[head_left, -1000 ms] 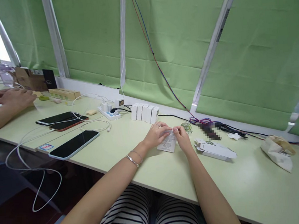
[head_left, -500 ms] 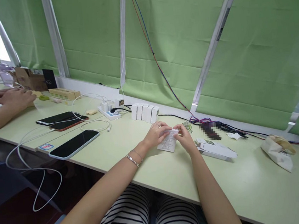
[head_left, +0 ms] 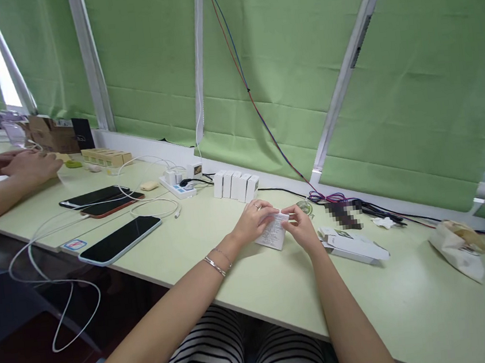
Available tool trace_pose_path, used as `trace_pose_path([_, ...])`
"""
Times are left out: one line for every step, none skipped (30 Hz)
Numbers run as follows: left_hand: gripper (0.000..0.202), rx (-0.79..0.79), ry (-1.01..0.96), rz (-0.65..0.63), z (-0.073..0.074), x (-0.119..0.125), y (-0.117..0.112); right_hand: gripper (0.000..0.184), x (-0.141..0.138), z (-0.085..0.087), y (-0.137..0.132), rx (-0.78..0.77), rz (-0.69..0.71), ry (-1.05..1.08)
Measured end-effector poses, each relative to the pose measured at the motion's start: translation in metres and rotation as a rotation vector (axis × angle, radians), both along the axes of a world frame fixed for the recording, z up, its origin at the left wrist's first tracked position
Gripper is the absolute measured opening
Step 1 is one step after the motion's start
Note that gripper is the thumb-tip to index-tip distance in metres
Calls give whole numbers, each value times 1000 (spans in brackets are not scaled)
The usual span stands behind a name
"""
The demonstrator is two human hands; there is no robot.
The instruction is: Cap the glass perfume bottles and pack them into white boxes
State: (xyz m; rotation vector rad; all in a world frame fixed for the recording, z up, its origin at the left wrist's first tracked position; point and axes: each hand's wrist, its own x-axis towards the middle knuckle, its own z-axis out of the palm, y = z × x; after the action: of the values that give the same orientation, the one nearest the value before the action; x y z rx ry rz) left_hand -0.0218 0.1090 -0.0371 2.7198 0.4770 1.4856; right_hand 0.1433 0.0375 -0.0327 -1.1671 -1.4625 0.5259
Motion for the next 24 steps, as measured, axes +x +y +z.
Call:
trace_pose_path([22,-2,-3,1,0,0,0,19,0,0,0,0,0,-1])
trace_pose_path([22,-4,-6,1,0,0,0,19,0,0,1,1,0,-2])
trace_pose_path([22,-5,-8,1,0,1,0,19,1,-1,1,1,0,-2])
trace_pose_path([22,-5,-10,0,0,1,1,19,1,-1,1,0,0,-1])
trace_pose_path([22,-5,-10,-1,0,1,1,19,1,-1,1,-2,0,1])
trace_pose_path([23,-5,-10,-2,0,1,1,19,1,-1,1,-4,1,4])
trace_pose_path([23,-4,-8,-3,0,1,1,19,1,0,1,-8,1,8])
trace_pose_path([23,-4,-6,-4,0,1,2,19,1,0,1,-12,3,12])
trace_pose_path([24,-3,-2,-4,0,1,2,19,1,0,1,-16,5,17])
trace_pose_path([25,-3,3,-5,0,1,2,19,1,0,0,-20,8,22])
trace_pose_path([27,-4,7,-6,0,1,1,19,1,1,0,-24,11,26])
trace_pose_path([30,-4,12,-7,0,0,1,19,2,1,0,-27,15,31])
trace_pose_path([31,0,21,-7,0,1,0,19,2,1,0,-29,19,37])
trace_pose_path([33,6,30,0,0,1,-1,20,2,1,0,-31,22,43])
trace_pose_path([34,15,40,13,0,1,-2,21,2,1,0,-31,23,49])
trace_pose_path([34,26,50,34,1,2,-3,22,2,2,1,-30,23,55])
trace_pose_path([34,37,58,61,2,2,-4,23,2,2,1,-29,20,61])
trace_pose_path([33,46,64,90,3,4,-6,25,2,2,1,-28,15,65])
trace_pose_path([33,45,74,115,4,5,-7,26,2,2,2,-27,7,69])
trace_pose_path([33,36,89,134,5,6,-9,28,3,2,2,-25,-2,73])
trace_pose_path([33,22,109,143,7,8,-11,29,3,3,2,-24,-14,76])
trace_pose_path([33,6,131,145,9,9,-13,30,3,3,3,-23,-27,78])
trace_pose_path([32,-11,151,143,12,11,-14,30,4,3,3,-21,-41,79])
trace_pose_path([30,-27,167,141,14,13,-16,30,4,3,3,-19,-55,80])
